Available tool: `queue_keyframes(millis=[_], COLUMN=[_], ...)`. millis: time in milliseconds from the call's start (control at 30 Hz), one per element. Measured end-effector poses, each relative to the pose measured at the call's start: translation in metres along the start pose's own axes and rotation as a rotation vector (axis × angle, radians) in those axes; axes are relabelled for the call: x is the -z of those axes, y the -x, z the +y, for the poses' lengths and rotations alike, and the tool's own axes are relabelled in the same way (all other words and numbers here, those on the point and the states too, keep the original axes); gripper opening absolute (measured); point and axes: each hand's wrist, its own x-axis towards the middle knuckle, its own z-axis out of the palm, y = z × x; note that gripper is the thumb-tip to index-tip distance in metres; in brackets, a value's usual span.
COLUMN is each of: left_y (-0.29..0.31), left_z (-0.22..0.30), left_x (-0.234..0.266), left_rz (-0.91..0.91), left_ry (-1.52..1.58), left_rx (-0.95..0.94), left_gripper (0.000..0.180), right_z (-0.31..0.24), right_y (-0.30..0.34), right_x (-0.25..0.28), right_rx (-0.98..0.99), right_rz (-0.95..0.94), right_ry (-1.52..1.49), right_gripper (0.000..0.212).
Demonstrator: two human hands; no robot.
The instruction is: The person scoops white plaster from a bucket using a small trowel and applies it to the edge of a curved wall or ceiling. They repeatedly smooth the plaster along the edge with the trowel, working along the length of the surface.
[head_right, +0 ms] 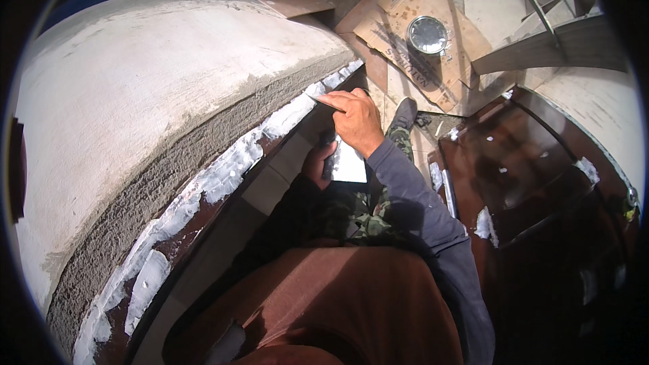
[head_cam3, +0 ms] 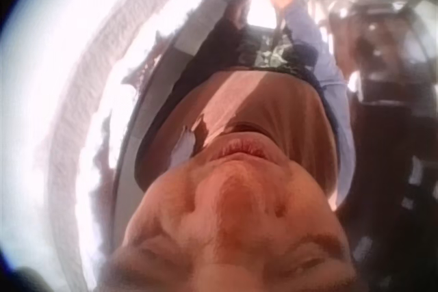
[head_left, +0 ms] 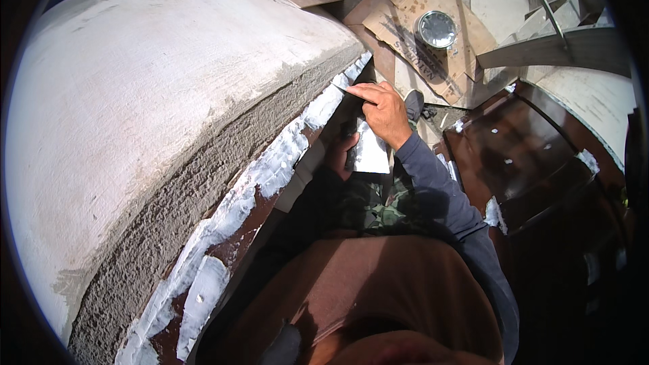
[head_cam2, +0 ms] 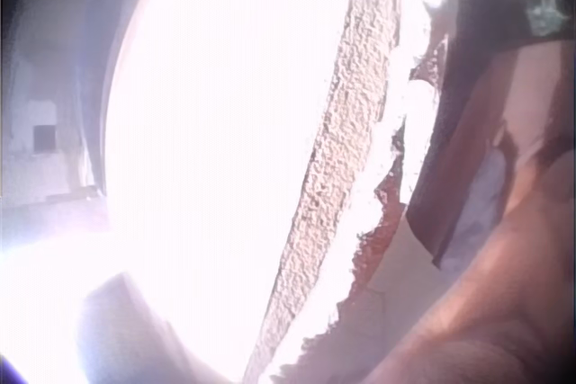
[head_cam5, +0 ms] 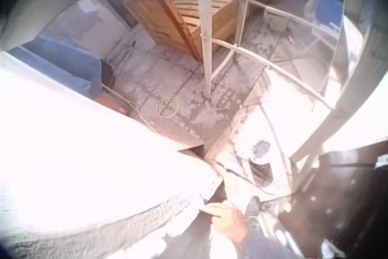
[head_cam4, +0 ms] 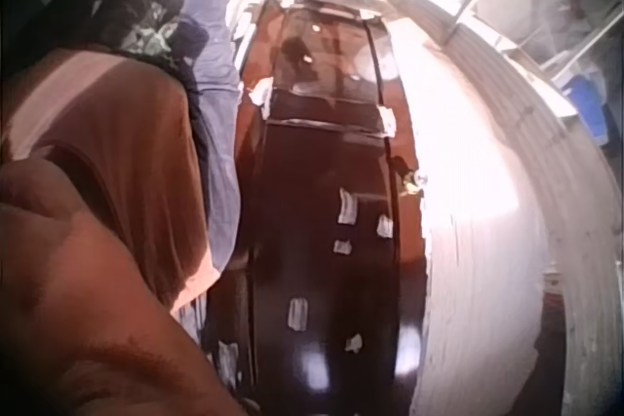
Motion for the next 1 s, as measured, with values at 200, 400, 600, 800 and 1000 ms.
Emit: queue_keyframes(millis=[200, 400, 600, 800, 1000], left_y=[-0.004, -0.007, -0.017, -0.01, -0.012], left_z=[-0.008, -0.002, -0.002, 0.009, 0.029], left_x=[0.004, 0.004, -0.012, -0.02, -0.036], left_rz=[-0.066, -0.075, -0.053, -0.007, -0.034], left_ry=[0.113, 0.293, 0.335, 0.254, -0.012], left_rx=[-0.013, 0.089, 0.119, 0.054, -0.002], left_gripper=[0.041, 0.045, 0.042, 0.042, 0.036], right_z=[-0.013, 0.012, 0.007, 0.023, 0.027], right_y=[0.02, 0.051, 0.096, 0.086, 0.06], right_x=[0.04, 0.086, 0.072, 0.11, 0.124], right_rx=[0.175, -0.007, 0.263, 0.253, 0.271], right_rz=[-0.154, 0.022, -0.053, -0.011, -0.122], right_ry=[-0.204, -0.144, 0.221, 0.406, 0.234], right_gripper=[0.048, 0.044, 0.036, 0.037, 0.035])
